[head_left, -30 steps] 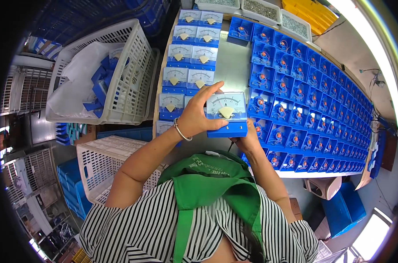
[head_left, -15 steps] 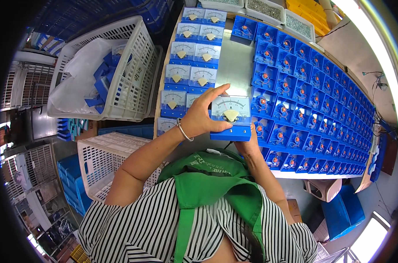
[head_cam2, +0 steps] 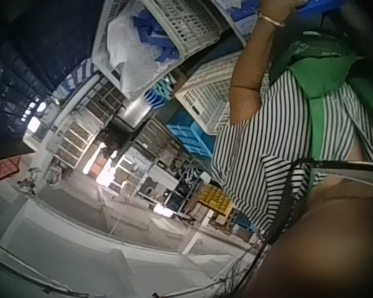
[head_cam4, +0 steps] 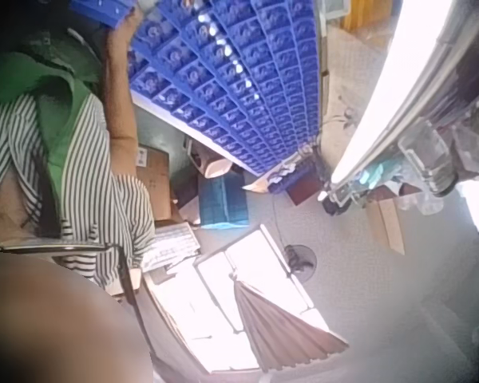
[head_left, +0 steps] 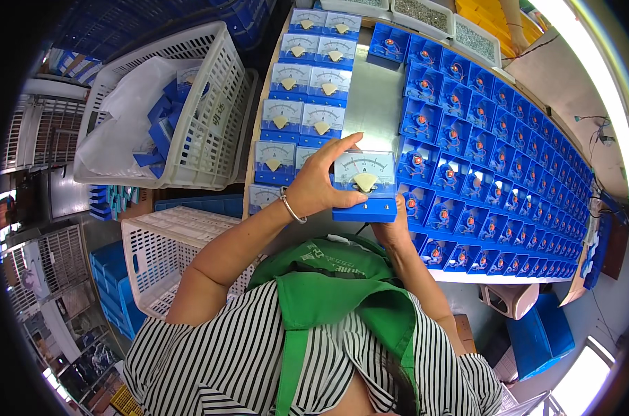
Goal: Assembling and adjusting analog panel meters at a workbench.
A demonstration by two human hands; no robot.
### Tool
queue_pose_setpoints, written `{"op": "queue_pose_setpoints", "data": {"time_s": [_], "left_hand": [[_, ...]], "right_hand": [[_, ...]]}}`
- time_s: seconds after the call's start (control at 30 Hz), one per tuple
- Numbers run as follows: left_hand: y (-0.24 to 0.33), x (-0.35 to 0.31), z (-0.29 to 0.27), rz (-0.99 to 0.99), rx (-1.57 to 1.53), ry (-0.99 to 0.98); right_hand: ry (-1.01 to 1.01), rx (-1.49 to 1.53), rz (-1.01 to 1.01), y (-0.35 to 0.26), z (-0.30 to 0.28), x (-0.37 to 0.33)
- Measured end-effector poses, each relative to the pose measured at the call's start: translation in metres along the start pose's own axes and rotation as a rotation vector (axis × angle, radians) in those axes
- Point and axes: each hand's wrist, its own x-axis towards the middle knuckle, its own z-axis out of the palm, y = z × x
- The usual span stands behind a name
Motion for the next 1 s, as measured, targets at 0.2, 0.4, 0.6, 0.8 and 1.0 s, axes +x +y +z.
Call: {"op": "queue_pose_setpoints", "data": {"time_s": [0.2, 0.4, 0.6, 0.8, 1.0], "left_hand": [[-0.002, -0.001, -0.001, 0.021, -0.01, 0.004], [-0.005, -0.002, -0.002, 0.019, -0.003, -0.004], [-0.017, -0.001, -0.002, 0.049, 0.0, 0.015], [-0.034, 0.004, -0.008, 0.13, 0.099, 0.06], [-0.065, 0.011, -0.025, 0.216, 0.631, 0.197]], "right_hand": [[0.009, 0.015, 0.051, 0.0, -0.002, 0.001], [0.018, -0.006, 0.138, -0.001, -0.009, 0.003], [0.081, -0.092, 0.26, -0.003, -0.007, 0.006], [0.092, 0.237, 0.34, -0.03, -0.012, 0.014], [0.029, -0.792, -0.138, -0.066, 0.004, 0.108]]}}
